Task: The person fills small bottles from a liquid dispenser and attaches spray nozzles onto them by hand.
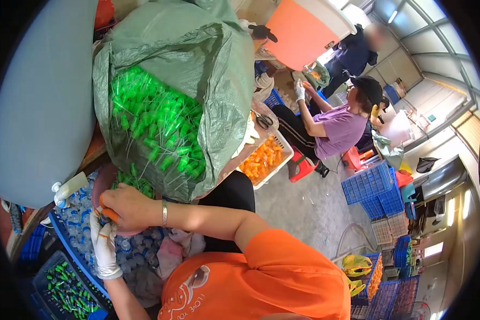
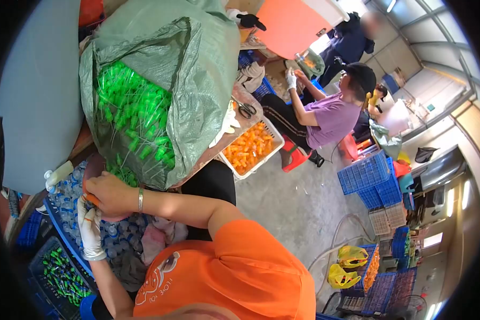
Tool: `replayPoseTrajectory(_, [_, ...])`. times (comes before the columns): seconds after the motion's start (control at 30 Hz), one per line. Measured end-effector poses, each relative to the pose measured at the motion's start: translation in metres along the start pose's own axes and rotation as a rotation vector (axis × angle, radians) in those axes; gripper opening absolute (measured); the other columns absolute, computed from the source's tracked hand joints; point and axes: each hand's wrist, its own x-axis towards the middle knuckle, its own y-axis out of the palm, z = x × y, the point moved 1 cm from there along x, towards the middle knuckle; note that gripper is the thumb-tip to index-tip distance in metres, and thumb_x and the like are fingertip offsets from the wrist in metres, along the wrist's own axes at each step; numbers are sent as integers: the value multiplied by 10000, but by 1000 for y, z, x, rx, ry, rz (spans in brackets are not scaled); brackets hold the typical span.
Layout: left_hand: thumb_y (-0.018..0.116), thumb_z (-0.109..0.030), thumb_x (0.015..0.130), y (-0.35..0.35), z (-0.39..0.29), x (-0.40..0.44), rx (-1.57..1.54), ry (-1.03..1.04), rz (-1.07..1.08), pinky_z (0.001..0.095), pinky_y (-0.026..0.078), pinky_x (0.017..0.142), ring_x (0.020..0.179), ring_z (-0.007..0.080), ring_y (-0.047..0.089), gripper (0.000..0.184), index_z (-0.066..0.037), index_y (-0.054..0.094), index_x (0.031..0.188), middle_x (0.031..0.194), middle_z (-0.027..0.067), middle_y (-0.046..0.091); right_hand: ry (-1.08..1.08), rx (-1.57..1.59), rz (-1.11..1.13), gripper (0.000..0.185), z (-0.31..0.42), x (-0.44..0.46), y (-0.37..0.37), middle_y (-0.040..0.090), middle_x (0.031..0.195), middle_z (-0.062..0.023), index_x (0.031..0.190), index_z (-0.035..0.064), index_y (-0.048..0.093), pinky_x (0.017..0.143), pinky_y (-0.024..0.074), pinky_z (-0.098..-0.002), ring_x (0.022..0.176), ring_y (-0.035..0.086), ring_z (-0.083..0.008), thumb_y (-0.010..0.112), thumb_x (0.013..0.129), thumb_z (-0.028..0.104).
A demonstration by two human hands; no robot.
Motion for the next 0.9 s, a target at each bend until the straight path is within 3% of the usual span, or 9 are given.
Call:
replayPoseTrajectory(0.1, [472,-15,879,6,1,-4,-110,-34,-127,180,378,731,828,61,445,444,-30,407,1318,1089,8,482,-5,-7,45,163,-2,-1,4,570,788,-123,881,50,502,697,425,-426,719,567,-349,588,859,187])
replayPoseTrajectory(0.17, [457,1,907,-12,12,0,70,-70,-79,214,394,837,951,101,478,438,-13,382,1338,1173,47,477,-9,-7,68,172,-4,-3,11,577,806,-126,891,45,494,695,430,-429,739,573,-350,585,866,189])
replayPoseTrajectory(0.23, [450,10,920,-14,24,0,160,-89,-46,232,402,890,1012,122,494,435,-4,369,1348,1215,67,475,235,119,137,212,-12,-7,23,605,844,-162,985,29,471,719,437,-459,800,591,-369,571,870,177])
replayPoseTrajectory(0.33, [443,32,928,-3,30,-6,918,413,-175,306,351,1022,1178,204,464,434,24,357,1353,1310,134,448,405,258,128,273,-22,-12,39,619,869,-192,1051,16,442,724,443,-482,831,599,-388,568,873,181])
replayPoseTrajectory(0.43, [455,30,929,-6,28,-3,895,364,-179,336,334,1041,1197,235,457,428,34,359,1346,1306,158,457,501,403,42,336,-24,-15,40,618,879,-217,1089,5,408,709,450,-500,833,597,-406,578,877,203])
replayPoseTrajectory(0.57, [460,25,932,-10,18,-5,791,331,-113,345,329,1047,1200,247,457,415,37,371,1337,1303,170,464,256,414,107,279,-10,-18,15,611,918,-204,977,22,469,669,469,-466,867,608,-379,605,878,245])
replayPoseTrajectory(0.7, [452,21,937,-10,20,-13,805,292,-94,338,330,1046,1199,240,457,406,36,374,1336,1303,164,464,368,38,248,291,-21,-22,20,620,869,-194,976,28,516,653,470,-470,815,617,-385,619,860,274])
replayPoseTrajectory(0.77, [448,20,939,-7,17,-19,832,281,-101,336,329,1046,1200,237,456,405,36,374,1336,1304,161,464,145,-15,213,298,-7,-21,11,623,813,-181,965,32,539,647,469,-472,770,619,-385,628,851,293])
replayPoseTrajectory(0.9, [441,14,942,-8,0,-32,352,-143,-8,326,310,1054,1211,222,444,405,20,382,1343,1298,141,463,172,37,293,315,0,-25,6,633,802,-181,935,30,572,664,470,-481,758,620,-393,624,849,328])
